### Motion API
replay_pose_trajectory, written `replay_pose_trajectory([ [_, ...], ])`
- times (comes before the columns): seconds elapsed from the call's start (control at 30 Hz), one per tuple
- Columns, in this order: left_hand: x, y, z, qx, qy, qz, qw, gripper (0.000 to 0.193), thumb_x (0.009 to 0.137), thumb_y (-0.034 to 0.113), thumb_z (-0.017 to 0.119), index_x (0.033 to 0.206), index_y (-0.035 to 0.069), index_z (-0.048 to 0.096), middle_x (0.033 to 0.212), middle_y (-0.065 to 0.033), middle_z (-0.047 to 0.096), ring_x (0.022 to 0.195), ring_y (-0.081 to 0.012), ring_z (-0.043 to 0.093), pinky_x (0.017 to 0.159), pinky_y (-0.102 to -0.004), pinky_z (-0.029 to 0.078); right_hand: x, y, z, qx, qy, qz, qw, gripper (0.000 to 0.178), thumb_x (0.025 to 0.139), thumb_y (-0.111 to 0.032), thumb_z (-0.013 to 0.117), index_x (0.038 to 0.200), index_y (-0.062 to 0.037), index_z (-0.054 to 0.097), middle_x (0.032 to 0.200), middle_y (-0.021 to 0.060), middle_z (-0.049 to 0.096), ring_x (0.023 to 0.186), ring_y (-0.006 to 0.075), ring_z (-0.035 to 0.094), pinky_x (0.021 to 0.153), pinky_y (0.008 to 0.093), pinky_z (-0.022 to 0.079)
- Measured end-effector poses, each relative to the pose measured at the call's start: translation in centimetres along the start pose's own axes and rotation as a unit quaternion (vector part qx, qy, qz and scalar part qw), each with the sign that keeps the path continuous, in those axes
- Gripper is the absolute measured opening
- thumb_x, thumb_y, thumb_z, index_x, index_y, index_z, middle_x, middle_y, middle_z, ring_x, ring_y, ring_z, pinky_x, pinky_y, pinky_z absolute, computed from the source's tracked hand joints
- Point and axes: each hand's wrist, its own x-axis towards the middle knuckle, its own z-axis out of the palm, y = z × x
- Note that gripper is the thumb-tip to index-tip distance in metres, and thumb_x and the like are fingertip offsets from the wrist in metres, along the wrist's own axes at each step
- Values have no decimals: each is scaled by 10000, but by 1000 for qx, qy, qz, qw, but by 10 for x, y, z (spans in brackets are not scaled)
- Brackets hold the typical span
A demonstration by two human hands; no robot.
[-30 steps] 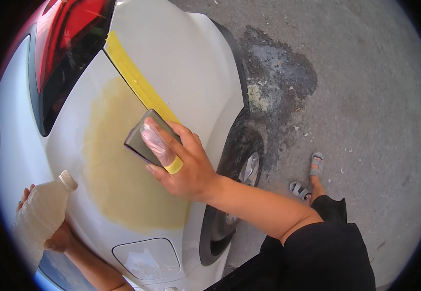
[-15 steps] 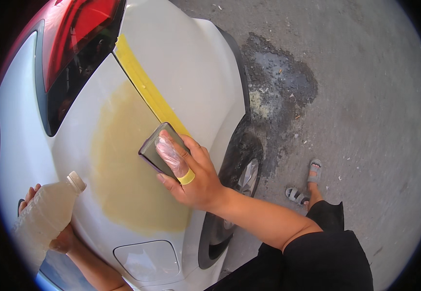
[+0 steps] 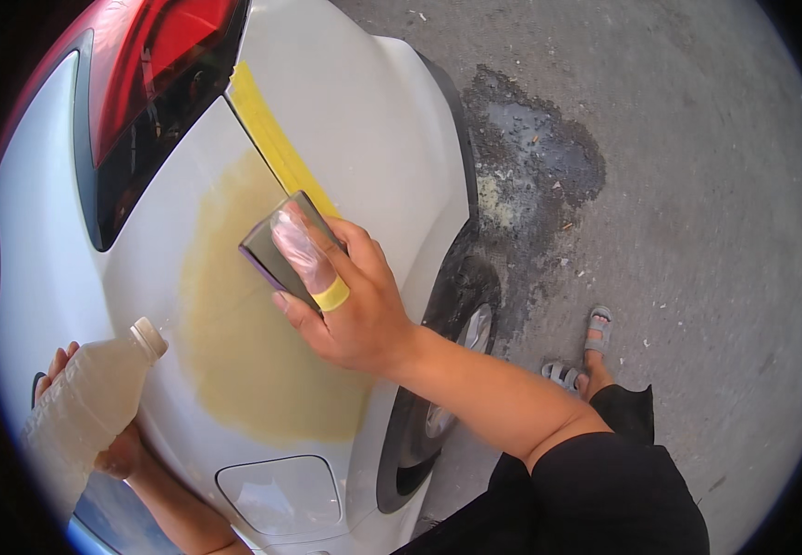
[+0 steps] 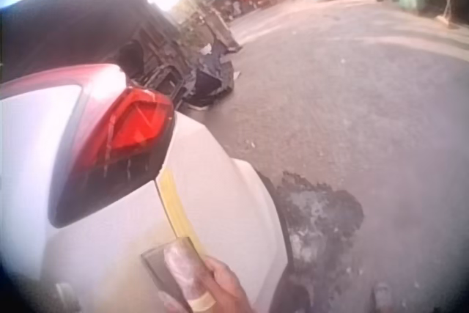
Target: The person sands a taped-off section of a white car's rear quarter panel using a sanding block while continuously pouring liquid from a plastic bottle. The person occasionally pauses to wipe the surface with a hand.
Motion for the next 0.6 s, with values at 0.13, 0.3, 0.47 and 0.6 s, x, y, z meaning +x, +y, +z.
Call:
replay_pose_trajectory([
  [0.13, 3, 10, 5, 4, 3, 6, 1000, 1140, 745, 802, 671, 1490, 11, 322, 1483, -280, 431, 1347, -449, 481, 1104, -583, 426, 73, 4, 10, -27, -21, -18, 999, 657, 853, -153, 743, 1437, -13, 477, 1486, 184, 503, 1216, 401, 531, 1010, 468, 445],
  [0.3, 10, 20, 5, 33, 10, 2, 999, 1136, 758, 806, 650, 1499, 13, 316, 1495, -276, 416, 1355, -450, 474, 1101, -587, 432, -3, 1, -7, -1, -18, -22, 1000, 636, 855, -174, 736, 1411, 10, 487, 1472, 201, 505, 1162, 415, 533, 984, 481, 446],
  [0.47, -8, -14, 8, -8, 41, -3, 999, 1133, 767, 811, 633, 1508, 18, 308, 1509, -274, 399, 1364, -454, 463, 1114, -600, 417, 33, 10, 16, -46, -11, -44, 998, 628, 861, -191, 730, 1410, 2, 494, 1464, 199, 514, 1195, 399, 530, 984, 484, 446],
  [0.6, -13, -10, 2, 2, 50, -27, 998, 1153, 758, 820, 634, 1517, 20, 295, 1513, -271, 396, 1367, -455, 460, 1120, -603, 409, 58, 4, 32, -41, -36, -19, 998, 664, 859, -199, 731, 1440, -3, 476, 1452, 190, 522, 1201, 392, 526, 989, 471, 443],
])
